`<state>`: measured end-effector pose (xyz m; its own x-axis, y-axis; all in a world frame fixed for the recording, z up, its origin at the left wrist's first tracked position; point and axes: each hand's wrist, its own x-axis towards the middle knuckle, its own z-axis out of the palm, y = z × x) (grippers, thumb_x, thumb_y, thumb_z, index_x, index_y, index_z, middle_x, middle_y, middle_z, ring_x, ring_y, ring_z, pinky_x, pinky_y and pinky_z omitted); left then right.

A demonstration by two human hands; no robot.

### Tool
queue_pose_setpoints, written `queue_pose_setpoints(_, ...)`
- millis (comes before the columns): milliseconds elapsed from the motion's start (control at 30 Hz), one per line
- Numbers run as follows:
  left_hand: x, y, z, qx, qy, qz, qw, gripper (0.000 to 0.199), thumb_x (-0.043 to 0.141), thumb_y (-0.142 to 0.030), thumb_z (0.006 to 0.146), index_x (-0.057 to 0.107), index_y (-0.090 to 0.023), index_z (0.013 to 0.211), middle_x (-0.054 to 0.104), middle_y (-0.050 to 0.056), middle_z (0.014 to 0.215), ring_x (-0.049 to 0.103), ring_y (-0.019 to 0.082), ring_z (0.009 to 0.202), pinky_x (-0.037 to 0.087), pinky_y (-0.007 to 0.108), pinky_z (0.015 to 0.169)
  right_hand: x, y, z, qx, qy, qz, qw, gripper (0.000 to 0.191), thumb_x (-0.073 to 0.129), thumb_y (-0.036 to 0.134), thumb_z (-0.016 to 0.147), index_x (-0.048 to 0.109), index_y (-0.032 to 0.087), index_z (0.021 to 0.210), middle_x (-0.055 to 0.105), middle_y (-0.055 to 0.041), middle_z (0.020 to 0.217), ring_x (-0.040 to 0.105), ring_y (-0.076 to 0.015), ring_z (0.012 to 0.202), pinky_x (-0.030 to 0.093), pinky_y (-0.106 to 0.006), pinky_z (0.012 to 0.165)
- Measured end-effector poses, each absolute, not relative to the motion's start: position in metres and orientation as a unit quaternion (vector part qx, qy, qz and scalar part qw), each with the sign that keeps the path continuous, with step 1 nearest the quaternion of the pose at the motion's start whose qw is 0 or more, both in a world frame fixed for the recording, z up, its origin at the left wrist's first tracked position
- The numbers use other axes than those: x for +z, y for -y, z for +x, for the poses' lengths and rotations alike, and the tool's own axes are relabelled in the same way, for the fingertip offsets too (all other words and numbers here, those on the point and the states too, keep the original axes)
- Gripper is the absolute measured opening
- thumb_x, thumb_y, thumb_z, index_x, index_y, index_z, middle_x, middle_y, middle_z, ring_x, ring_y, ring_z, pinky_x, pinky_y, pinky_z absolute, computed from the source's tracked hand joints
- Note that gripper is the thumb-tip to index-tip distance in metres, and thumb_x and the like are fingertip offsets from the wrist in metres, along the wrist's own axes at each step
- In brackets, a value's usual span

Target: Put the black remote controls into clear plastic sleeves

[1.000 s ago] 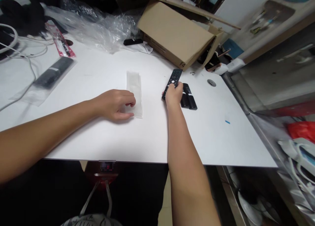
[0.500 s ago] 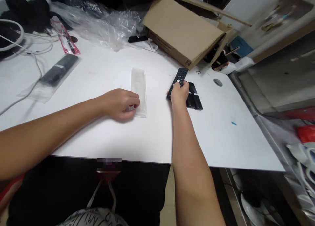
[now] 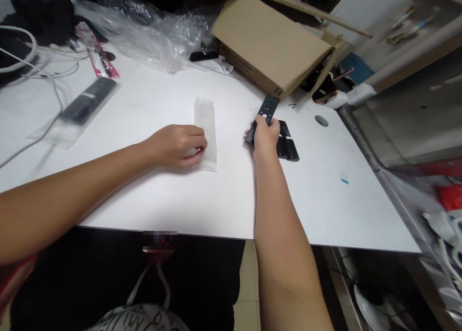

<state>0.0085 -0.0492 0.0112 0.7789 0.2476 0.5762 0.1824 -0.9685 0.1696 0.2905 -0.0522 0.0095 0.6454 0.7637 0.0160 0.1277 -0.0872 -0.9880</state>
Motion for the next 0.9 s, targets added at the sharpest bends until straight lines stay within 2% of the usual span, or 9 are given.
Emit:
queue_pose_setpoints(100,0.010,0.049,0.009,0.368,-0.135,0.916,0.086,0.013,0.053,-0.016,0.092,0.066,-0.017,0.089,0.066,0.005,0.083,0.059,0.017,0.072,0.040,0.030,0.056,0.028,0.067,0.282,0.367,0.331,-0.638,0.591,0.040,0.068,0.060,0.088,0.050,0.024,0.089,0.059,0.0037,0.074,0.057,-0.0110,0.051,0.047,-0.021,0.041)
queue_pose_setpoints(200,0.011,0.051,0.010,0.392,-0.155,0.896,0.142,0.010,0.055,-0.017,0.093,0.065,-0.018,0.089,0.067,0.004,0.086,0.060,0.016,0.073,0.046,0.030,0.062,0.046,0.088,0.277,0.523,0.422,-0.572,0.470,0.051,0.065,0.072,0.088,0.056,0.022,0.083,0.056,0.0036,0.061,0.052,-0.0105,0.043,0.042,-0.019,0.037)
queue_pose_setpoints(267,0.010,0.051,0.011,0.398,-0.170,0.886,0.169,0.008,0.058,-0.017,0.093,0.065,-0.019,0.090,0.067,0.004,0.088,0.059,0.015,0.072,0.047,0.029,0.064,0.055,0.101,0.272,0.601,0.479,-0.532,0.355,0.050,0.070,0.070,0.085,0.061,0.020,0.080,0.057,0.0012,0.056,0.053,-0.0129,0.040,0.044,-0.021,0.036)
queue_pose_setpoints(367,0.009,0.051,0.012,0.401,-0.187,0.876,0.192,0.008,0.060,-0.015,0.090,0.066,-0.020,0.090,0.066,0.003,0.086,0.059,0.015,0.073,0.047,0.030,0.067,0.065,0.112,0.261,0.685,0.512,-0.490,0.169,0.044,0.085,0.056,0.076,0.068,0.017,0.081,0.067,-0.0052,0.062,0.064,-0.0186,0.048,0.054,-0.027,0.043)
queue_pose_setpoints(433,0.008,0.050,0.012,0.405,-0.192,0.869,0.207,0.008,0.060,-0.014,0.089,0.066,-0.020,0.089,0.066,0.003,0.086,0.059,0.016,0.074,0.048,0.031,0.069,0.070,0.112,0.253,0.709,0.508,-0.479,0.102,0.040,0.089,0.049,0.075,0.071,0.015,0.083,0.070,-0.0073,0.068,0.067,-0.0189,0.053,0.058,-0.027,0.047)
queue_pose_setpoints(533,0.006,0.048,0.012,0.421,-0.204,0.857,0.217,0.008,0.061,-0.015,0.090,0.067,-0.020,0.089,0.067,0.003,0.088,0.060,0.016,0.076,0.048,0.031,0.071,0.073,0.111,0.245,0.709,0.498,-0.489,0.097,0.034,0.087,0.044,0.081,0.073,0.016,0.097,0.072,-0.0060,0.071,0.069,-0.0182,0.055,0.059,-0.025,0.049)
queue_pose_setpoints(633,0.005,0.046,0.012,0.435,-0.229,0.846,0.208,0.010,0.063,-0.011,0.088,0.068,-0.020,0.090,0.068,0.003,0.088,0.061,0.016,0.079,0.048,0.031,0.073,0.074,0.111,0.246,0.700,0.489,-0.501,0.139,0.050,0.085,0.040,0.084,0.067,0.021,0.126,0.072,-0.0032,0.072,0.070,-0.0194,0.057,0.060,-0.026,0.049)
queue_pose_setpoints(700,0.004,0.046,0.012,0.445,-0.245,0.838,0.198,0.010,0.064,-0.011,0.089,0.068,-0.020,0.090,0.068,0.003,0.088,0.061,0.016,0.079,0.048,0.031,0.074,0.074,0.113,0.249,0.698,0.489,-0.502,0.150,0.059,0.083,0.039,0.086,0.060,0.023,0.139,0.071,-0.0023,0.073,0.071,-0.0197,0.058,0.060,-0.026,0.051)
queue_pose_setpoints(900,0.006,0.044,0.013,0.448,-0.265,0.831,0.196,0.007,0.064,-0.015,0.093,0.068,-0.020,0.091,0.068,0.002,0.088,0.058,0.014,0.071,0.048,0.031,0.072,0.074,0.112,0.253,0.686,0.509,-0.497,0.153,0.072,0.081,0.037,0.088,0.048,0.027,0.152,0.071,-0.0016,0.079,0.073,-0.0212,0.065,0.059,-0.025,0.052)
